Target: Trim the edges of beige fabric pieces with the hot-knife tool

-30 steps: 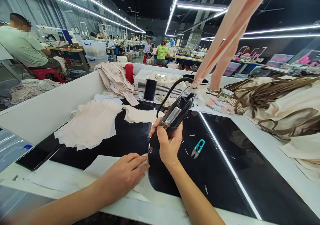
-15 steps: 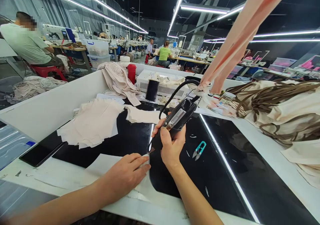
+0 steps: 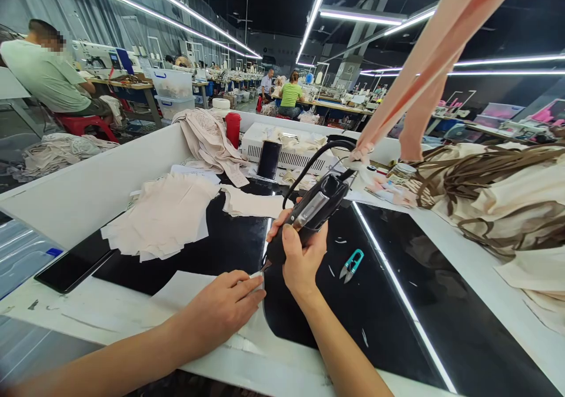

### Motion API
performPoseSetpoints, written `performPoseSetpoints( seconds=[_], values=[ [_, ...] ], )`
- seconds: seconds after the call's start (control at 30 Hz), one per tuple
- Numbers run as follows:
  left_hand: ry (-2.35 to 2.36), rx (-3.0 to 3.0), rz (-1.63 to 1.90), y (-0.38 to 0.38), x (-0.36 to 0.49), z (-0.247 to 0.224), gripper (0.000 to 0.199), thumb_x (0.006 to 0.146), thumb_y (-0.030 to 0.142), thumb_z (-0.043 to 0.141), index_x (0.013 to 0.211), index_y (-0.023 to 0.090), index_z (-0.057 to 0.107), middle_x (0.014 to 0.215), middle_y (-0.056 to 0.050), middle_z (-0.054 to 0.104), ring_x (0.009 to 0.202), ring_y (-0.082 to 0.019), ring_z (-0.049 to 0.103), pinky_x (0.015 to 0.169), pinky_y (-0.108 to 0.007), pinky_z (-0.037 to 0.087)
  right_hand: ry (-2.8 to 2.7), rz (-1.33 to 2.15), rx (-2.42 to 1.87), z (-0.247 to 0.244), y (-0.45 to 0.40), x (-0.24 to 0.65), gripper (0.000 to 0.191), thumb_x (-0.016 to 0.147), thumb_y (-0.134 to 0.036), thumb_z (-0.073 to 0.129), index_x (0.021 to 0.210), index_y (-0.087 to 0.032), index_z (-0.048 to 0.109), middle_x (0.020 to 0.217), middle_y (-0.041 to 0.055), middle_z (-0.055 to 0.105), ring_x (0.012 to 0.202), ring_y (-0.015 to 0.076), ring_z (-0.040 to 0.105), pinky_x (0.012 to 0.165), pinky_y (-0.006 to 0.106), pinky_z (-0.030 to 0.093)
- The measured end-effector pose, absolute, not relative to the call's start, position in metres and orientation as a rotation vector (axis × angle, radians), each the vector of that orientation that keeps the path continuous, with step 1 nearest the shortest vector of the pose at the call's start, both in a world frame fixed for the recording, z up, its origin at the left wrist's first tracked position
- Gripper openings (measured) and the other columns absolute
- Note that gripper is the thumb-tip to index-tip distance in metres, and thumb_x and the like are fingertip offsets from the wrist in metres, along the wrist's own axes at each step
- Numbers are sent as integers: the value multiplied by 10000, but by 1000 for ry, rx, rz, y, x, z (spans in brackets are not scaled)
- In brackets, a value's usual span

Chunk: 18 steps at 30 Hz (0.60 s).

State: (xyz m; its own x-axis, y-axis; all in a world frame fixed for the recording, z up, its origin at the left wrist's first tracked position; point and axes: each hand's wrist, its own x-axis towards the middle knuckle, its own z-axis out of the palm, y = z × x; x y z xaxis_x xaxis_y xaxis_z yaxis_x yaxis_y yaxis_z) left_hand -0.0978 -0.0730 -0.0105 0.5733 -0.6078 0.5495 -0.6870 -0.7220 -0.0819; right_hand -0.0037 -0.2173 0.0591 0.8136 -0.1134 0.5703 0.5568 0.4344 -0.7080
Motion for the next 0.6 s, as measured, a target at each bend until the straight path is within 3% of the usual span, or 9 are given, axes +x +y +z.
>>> performPoseSetpoints(
  seconds=[0.27,0.6],
  values=[
    [-1105,2648,853,-73,-98,-12,189,1012,17,535,1098,94,685,1229,-125,727,947,-233,681,774,-347,614,-497,-430,-1092,55,-215,-4,352,916,-387,786,1191,-288,590,845,-40,654,621,126,621,542,263,566],
    [-1127,2639,885,-73,-97,-16,142,1012,31,556,1091,83,662,1228,-136,712,942,-222,666,797,-347,584,-500,-399,-1033,58,-211,-10,412,874,-419,822,1183,-279,588,830,-42,648,609,125,604,519,251,549]
  ],
)
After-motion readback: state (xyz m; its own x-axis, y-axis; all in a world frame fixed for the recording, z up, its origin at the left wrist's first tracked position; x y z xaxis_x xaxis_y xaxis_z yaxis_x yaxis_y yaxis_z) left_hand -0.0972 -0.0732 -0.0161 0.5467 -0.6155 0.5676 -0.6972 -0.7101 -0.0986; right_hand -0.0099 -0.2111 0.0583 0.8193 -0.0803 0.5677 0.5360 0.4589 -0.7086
